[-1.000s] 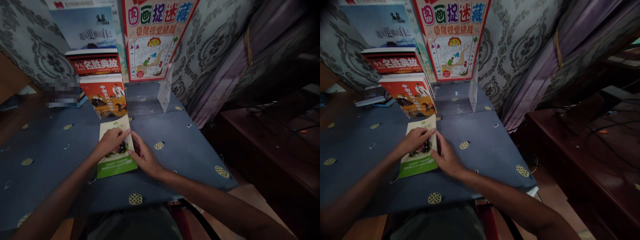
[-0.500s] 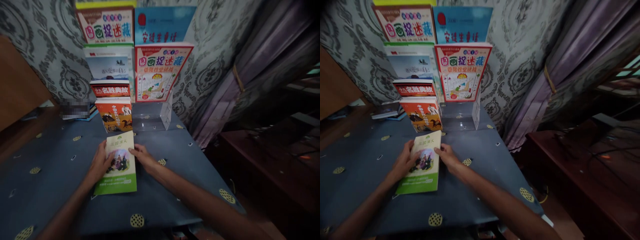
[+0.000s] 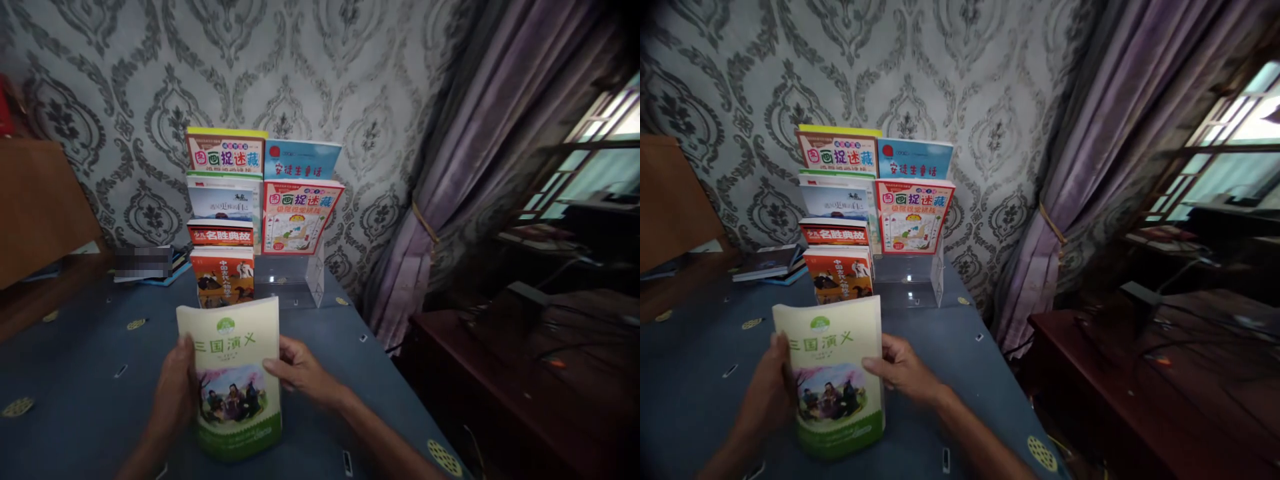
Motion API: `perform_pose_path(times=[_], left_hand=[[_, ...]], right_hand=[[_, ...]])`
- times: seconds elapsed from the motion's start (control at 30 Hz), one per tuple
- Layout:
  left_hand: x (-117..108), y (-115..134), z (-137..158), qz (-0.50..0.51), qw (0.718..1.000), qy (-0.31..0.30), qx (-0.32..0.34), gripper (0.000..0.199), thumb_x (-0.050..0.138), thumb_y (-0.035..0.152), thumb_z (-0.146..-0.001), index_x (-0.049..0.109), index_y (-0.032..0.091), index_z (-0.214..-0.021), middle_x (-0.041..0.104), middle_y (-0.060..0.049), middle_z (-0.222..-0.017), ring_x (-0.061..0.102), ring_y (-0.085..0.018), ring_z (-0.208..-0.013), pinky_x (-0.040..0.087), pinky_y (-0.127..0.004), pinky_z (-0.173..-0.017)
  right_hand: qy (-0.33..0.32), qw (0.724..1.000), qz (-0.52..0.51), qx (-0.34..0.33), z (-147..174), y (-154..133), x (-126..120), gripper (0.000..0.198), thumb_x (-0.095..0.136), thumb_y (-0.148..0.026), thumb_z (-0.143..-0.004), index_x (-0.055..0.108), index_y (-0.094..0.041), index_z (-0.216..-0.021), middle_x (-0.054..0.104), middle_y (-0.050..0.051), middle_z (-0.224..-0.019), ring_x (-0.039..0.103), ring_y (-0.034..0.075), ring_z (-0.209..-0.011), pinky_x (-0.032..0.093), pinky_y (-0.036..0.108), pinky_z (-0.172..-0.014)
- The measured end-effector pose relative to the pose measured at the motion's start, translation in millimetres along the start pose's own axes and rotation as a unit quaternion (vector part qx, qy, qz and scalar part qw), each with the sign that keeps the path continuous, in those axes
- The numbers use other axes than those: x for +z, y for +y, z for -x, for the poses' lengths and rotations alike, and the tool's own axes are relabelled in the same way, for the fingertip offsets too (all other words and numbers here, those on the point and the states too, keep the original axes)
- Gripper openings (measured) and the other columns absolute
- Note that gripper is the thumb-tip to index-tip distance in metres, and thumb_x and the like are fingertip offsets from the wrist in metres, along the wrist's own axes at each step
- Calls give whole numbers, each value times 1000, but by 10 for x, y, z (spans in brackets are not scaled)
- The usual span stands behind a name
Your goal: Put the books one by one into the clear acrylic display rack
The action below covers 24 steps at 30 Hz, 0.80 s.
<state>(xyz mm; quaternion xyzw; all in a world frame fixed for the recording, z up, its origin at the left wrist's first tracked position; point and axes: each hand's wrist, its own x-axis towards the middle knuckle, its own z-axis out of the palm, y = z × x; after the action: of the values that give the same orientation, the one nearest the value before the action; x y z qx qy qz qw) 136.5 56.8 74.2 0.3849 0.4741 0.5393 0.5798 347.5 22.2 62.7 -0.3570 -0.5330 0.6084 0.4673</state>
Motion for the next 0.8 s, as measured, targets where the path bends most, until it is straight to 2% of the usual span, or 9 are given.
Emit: perform_pose_path(times=[0.13, 0.33, 0.47, 0.63, 0.73, 0.8], left_hand=[[-13, -103, -26, -31, 999, 24, 23, 60, 74, 78, -57, 69, 22, -77, 78, -7, -75, 75, -37, -87, 64, -44, -74], [-127, -86, -91, -94, 993, 55, 38, 68, 71, 82, -58, 70, 18, -77, 75, -8, -70, 74, -34, -78, 62, -39, -66], [-77, -46, -118, -100, 989, 72, 79, 70, 71, 84, -55, 70, 18, -75, 75, -7, -70, 73, -32, -75, 60, -35, -61], [30, 11, -55, -119, 986, -5, 119, 66, 68, 82, -62, 69, 18, -77, 77, -9, -76, 72, -29, -72, 60, -34, -61], [-54, 39, -54, -179, 972, -38, 150, 65, 62, 80, -71, 71, 17, -84, 79, -10, -85, 73, -28, -76, 60, -33, -66], [-164, 77, -80, -248, 947, -88, 184, 60, 57, 75, -80, 73, 18, -91, 79, -10, -94, 73, -28, -84, 60, -33, -72]], right_hand=[[-4, 999, 37, -29, 64, 13, -67, 48, 73, -61, -81, 72, -21, -109, 66, 0, -82, 50, 9, -61, 39, 18, -48], [-25, 997, 65, -45, 94, -35, -96, 50, 72, -60, -84, 71, -17, -109, 66, 1, -83, 54, 9, -61, 45, 19, -51], [-9, 990, 110, -84, 85, -159, -116, 44, 68, -58, -88, 72, -19, -108, 68, 1, -87, 55, 10, -67, 46, 22, -56], [10, 975, 186, -124, 97, -219, -111, 38, 59, -51, -96, 71, -21, -116, 71, 3, -92, 61, 16, -82, 51, 28, -67], [11, 967, 217, -130, 119, -238, -94, 36, 55, -46, -98, 69, -22, -123, 73, 4, -98, 64, 18, -88, 54, 33, -76], [12, 959, 248, -134, 131, -266, -91, 36, 54, -44, -99, 68, -23, -125, 75, 5, -104, 66, 20, -92, 54, 36, -81]])
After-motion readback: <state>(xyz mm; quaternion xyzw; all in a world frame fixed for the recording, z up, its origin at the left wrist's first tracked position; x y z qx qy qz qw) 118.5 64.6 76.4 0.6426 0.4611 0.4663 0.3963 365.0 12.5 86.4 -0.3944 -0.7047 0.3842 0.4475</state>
